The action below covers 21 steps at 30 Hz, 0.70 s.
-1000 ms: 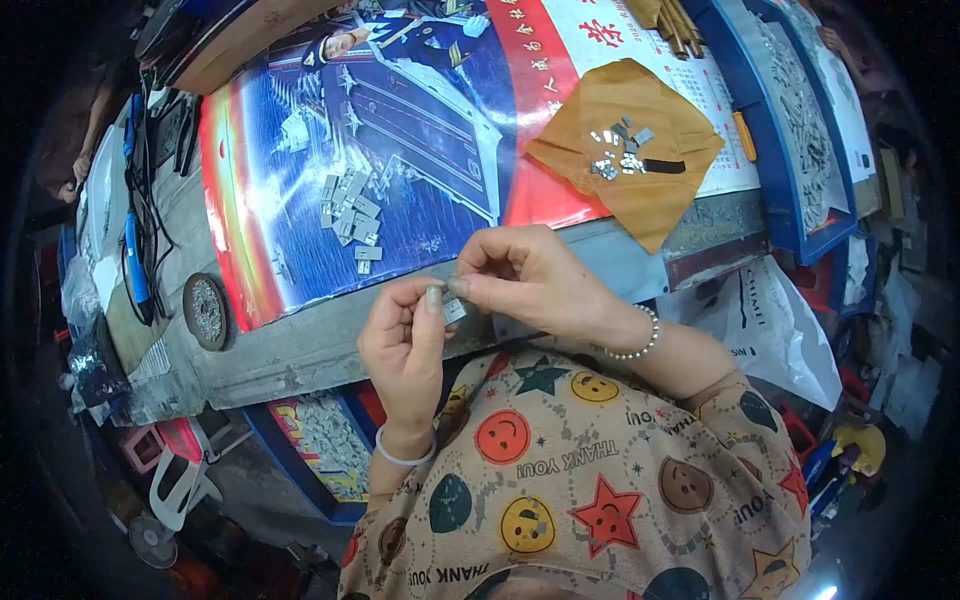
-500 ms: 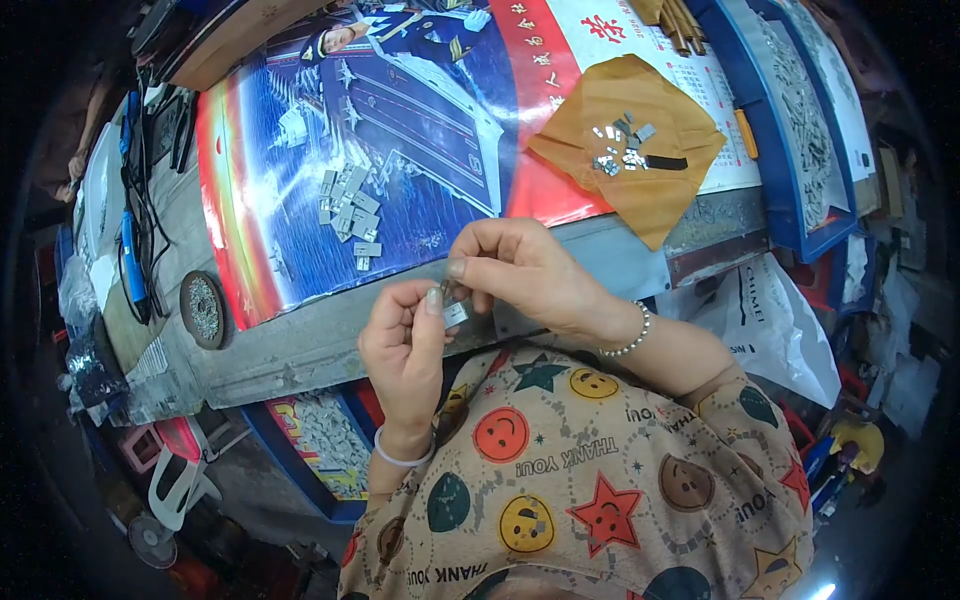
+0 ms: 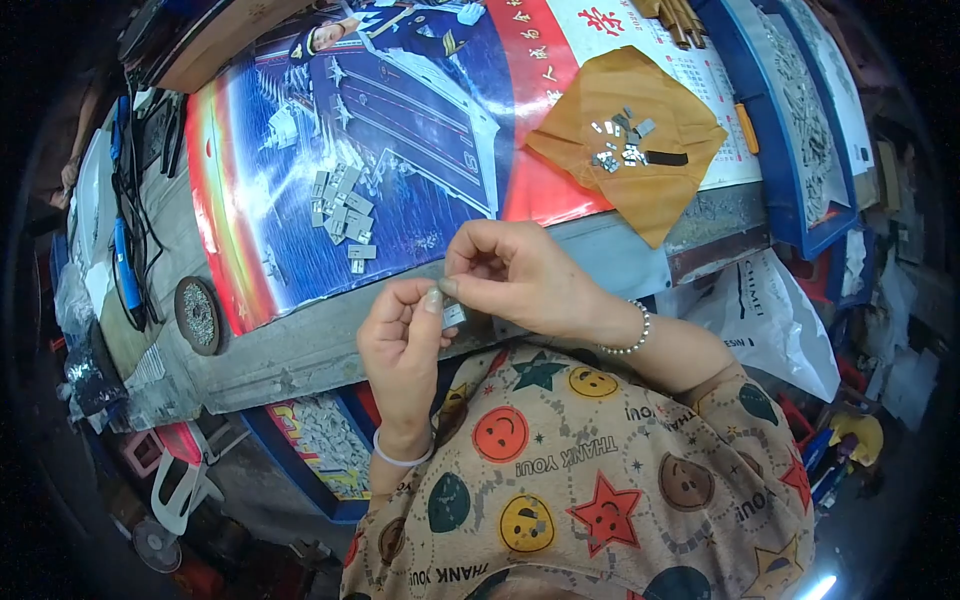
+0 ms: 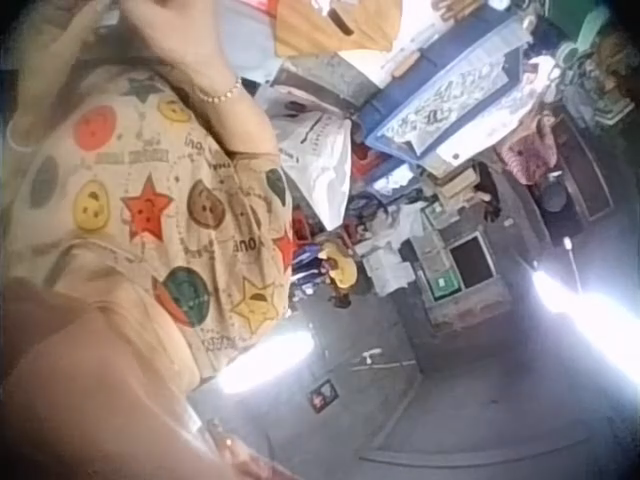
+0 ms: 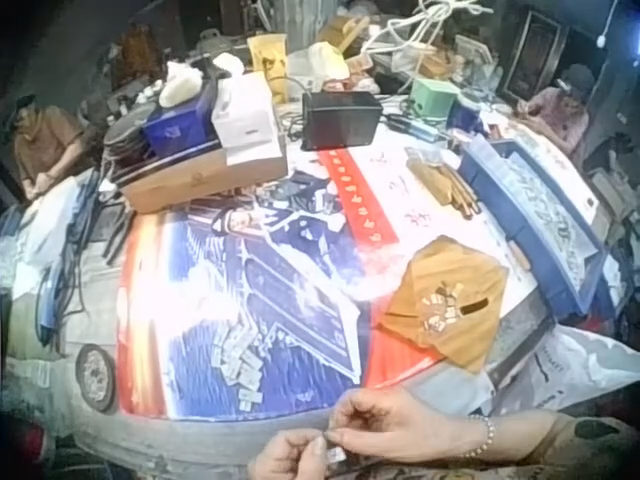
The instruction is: Inspecting and sorting small industrial components on a workbench.
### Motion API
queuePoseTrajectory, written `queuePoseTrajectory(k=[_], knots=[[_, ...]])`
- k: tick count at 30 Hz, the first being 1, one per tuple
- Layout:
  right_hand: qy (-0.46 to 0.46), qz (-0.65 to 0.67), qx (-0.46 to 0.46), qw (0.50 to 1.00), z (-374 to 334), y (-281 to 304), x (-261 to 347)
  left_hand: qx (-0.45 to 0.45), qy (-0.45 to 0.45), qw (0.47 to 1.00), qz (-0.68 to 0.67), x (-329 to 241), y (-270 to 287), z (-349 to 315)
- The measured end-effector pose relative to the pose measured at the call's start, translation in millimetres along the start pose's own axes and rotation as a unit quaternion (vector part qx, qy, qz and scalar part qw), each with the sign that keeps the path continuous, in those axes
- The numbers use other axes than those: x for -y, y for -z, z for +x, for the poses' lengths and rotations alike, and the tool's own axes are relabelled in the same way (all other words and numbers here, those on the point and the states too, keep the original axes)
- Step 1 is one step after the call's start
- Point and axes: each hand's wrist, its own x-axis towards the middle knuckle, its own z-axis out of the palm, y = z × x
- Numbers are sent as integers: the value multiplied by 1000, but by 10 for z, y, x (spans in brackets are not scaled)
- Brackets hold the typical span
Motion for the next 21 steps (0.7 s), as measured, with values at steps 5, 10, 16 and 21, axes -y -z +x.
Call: queuePoseTrajectory(k=[5, 10, 16, 21], knots=[[18, -52, 1, 999, -18, 11, 41, -10, -38, 998, 59, 14, -24, -21], [31, -45, -22, 998, -35, -6, 45, -29, -76, 997, 18, 40, -15, 3], [119, -117, -25, 986, -7, -33, -4, -24, -98, 993, 56, 73, -7, 4], [171, -216, -44, 960, 13, -84, 22, -19, -129, 987, 92, 114, -15, 9]])
